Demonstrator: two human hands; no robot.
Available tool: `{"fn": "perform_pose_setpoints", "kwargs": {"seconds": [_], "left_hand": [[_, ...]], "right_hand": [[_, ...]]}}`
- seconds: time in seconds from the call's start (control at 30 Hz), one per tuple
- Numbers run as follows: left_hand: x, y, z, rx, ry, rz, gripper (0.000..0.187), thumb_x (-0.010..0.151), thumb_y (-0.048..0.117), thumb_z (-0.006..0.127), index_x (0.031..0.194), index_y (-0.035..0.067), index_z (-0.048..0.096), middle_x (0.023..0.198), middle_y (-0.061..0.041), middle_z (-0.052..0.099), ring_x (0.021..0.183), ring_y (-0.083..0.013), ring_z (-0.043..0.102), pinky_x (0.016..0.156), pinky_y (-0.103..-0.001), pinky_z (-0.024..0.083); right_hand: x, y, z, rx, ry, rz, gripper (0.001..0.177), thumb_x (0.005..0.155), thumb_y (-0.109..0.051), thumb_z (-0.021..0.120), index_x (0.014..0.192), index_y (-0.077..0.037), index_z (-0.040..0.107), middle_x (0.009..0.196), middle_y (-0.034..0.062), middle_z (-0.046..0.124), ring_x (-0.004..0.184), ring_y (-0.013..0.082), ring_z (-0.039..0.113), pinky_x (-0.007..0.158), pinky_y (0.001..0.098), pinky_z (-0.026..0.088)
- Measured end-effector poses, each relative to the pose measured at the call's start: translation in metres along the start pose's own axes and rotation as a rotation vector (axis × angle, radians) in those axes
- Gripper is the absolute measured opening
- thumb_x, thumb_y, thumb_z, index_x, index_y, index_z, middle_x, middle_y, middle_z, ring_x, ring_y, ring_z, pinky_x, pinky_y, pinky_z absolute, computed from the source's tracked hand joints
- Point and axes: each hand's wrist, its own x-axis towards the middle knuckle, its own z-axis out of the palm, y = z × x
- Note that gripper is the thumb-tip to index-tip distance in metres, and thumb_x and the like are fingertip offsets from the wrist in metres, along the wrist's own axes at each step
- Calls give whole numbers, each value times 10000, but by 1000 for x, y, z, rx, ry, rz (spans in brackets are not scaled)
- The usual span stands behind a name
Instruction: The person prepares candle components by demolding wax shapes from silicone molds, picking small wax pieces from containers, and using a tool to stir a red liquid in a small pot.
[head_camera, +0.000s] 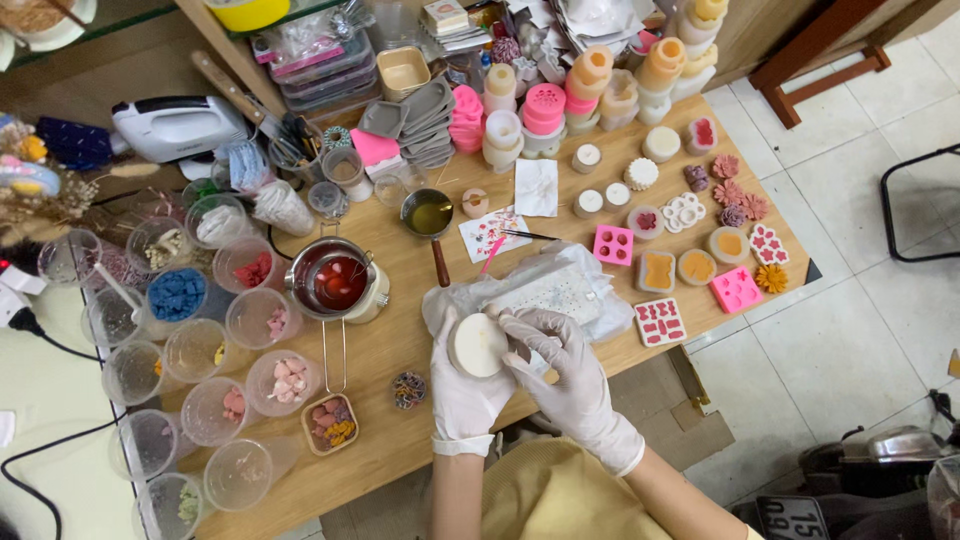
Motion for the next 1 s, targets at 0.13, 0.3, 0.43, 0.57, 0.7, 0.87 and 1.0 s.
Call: {"fn": "perform_pose_setpoints", "kwargs": {"seconds": [0.13, 0.3, 0.43, 0.57, 0.7, 0.87, 1.0], "left_hand": [[-10, 0, 11, 12, -45, -17, 558, 980, 474, 530, 1274, 13, 641, 1256, -106, 678, 1174, -242, 616, 1032, -424, 473], [-11, -4, 8, 34, -93, 30, 571, 979, 465, 538, 1357, 42, 602, 1323, -116, 656, 1199, -225, 589, 1057, -396, 443], [-9, -3, -3, 95, -150, -34, 649, 975, 471, 550, 1377, -36, 591, 1340, -119, 658, 1209, -206, 591, 1072, -358, 442], [-7, -4, -15, 84, -72, 7, 524, 962, 382, 615, 1330, 9, 600, 1314, -107, 652, 1213, -221, 599, 1068, -367, 467], [3, -10, -21, 333, -34, 194, 457, 960, 327, 660, 1302, 35, 578, 1277, -111, 658, 1176, -206, 616, 1065, -390, 485], [24, -4, -45, 238, 332, 115, 499, 913, 427, 648, 1223, 39, 595, 1145, -104, 672, 1027, -230, 677, 950, -439, 556], [46, -10, -84, 924, 466, 497, 494, 1014, 417, 713, 1231, -22, 652, 1018, -76, 643, 861, -149, 565, 756, -344, 499]], "right_hand": [[9, -9, 8, -65, -21, -102, 474, 797, -99, 851, 1252, -110, 720, 1202, 87, 664, 1085, 232, 647, 902, 327, 542], [11, -6, 17, 154, 15, 140, 385, 746, -93, 891, 1109, -97, 762, 1096, 82, 705, 936, 176, 652, 797, 300, 542], [5, 5, 29, 161, 82, 122, 307, 795, -86, 874, 1079, -96, 757, 1056, 61, 753, 895, 136, 689, 709, 276, 543], [4, 18, 34, -17, 142, 49, 227, 879, -70, 814, 1101, -98, 779, 984, 46, 772, 796, 125, 711, 713, 266, 566], [6, 50, 37, 547, 140, 550, 200, 982, -92, 662, 1131, 14, 743, 943, 62, 754, 780, 118, 678, 614, 281, 546], [0, 117, 21, 539, 235, 467, 230, 1053, -77, 564, 1208, 71, 649, 955, 56, 719, 823, 104, 659, 766, 245, 564], [-8, 158, -15, 397, 196, 630, 233, 1101, -67, 603, 1271, 79, 667, 834, 54, 617, 739, 132, 540, 667, 277, 448]]}}
